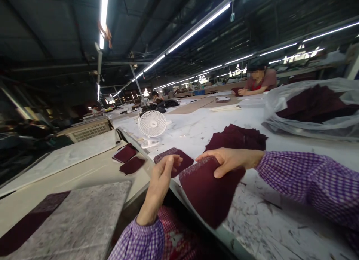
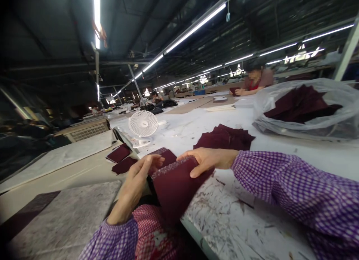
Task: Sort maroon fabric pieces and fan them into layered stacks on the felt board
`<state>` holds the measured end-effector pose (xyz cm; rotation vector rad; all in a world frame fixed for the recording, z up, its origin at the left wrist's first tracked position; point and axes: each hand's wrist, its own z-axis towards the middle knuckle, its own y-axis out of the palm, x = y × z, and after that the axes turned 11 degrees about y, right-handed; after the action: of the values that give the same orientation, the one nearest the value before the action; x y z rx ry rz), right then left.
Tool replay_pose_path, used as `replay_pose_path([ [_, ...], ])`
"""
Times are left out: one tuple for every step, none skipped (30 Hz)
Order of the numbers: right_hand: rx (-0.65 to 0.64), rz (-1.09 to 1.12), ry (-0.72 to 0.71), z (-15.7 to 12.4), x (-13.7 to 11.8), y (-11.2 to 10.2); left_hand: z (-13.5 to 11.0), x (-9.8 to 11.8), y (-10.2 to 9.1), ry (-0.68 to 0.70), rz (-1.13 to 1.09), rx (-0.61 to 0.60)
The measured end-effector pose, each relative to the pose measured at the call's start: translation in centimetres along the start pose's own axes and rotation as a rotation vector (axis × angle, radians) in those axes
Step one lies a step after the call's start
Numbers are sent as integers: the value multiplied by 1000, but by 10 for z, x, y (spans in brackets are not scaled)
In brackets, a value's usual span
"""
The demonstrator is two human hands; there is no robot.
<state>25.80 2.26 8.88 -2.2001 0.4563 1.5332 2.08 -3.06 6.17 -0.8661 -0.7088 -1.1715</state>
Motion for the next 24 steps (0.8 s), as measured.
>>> replay_pose_path([
  [13,-53,10,2,3,1,3,-3,4,-64,-44,-75],
  [46,-112,17,5,7,0,6,-6,9,-116,-65,-151],
  [88,-168,21,9,11,0,7,-9,14,-140,-56,-221],
  [129,-217,23,12,16,-2,9,-12,20,-132,-16,-279],
  [163,-260,19,15,20,-3,9,-14,25,-93,46,-319],
  [197,-303,9,17,24,-4,9,-16,31,-41,117,-346],
  [233,-350,-1,18,25,-5,9,-17,37,11,186,-359],
  [271,-400,-11,19,26,-7,8,-19,42,53,248,-359],
  [304,-458,-12,18,26,-8,7,-20,47,89,301,-350],
  [327,-512,1,17,24,-9,7,-21,52,121,353,-334],
  [342,-561,23,14,22,-11,6,-22,56,153,408,-322],
  [353,-604,47,12,20,-13,5,-23,59,186,462,-318],
  [362,-635,62,9,18,-16,5,-24,62,218,517,-323],
  [378,-653,66,6,17,-19,4,-25,64,248,566,-341],
  [399,-664,58,4,16,-23,3,-26,65,273,608,-362],
  [421,-681,38,2,15,-26,2,-27,66,294,639,-377],
  [436,-711,7,2,15,-28,1,-28,67,316,661,-388],
  [442,-757,-28,1,16,-30,-1,-28,67,336,677,-393],
  [439,-815,-62,2,17,-32,-2,-29,67,354,689,-393],
  [432,-881,-93,4,18,-32,-2,-29,67,369,697,-391],
  [429,-941,-116,5,20,-32,-3,-29,67,380,703,-387],
  [433,-989,-130,7,22,-32,-4,-30,67,388,707,-383],
  [444,-1026,-136,9,23,-32,-4,-30,67,393,708,-381],
  [456,-1053,-138,10,25,-31,-4,-30,67,396,708,-377],
])
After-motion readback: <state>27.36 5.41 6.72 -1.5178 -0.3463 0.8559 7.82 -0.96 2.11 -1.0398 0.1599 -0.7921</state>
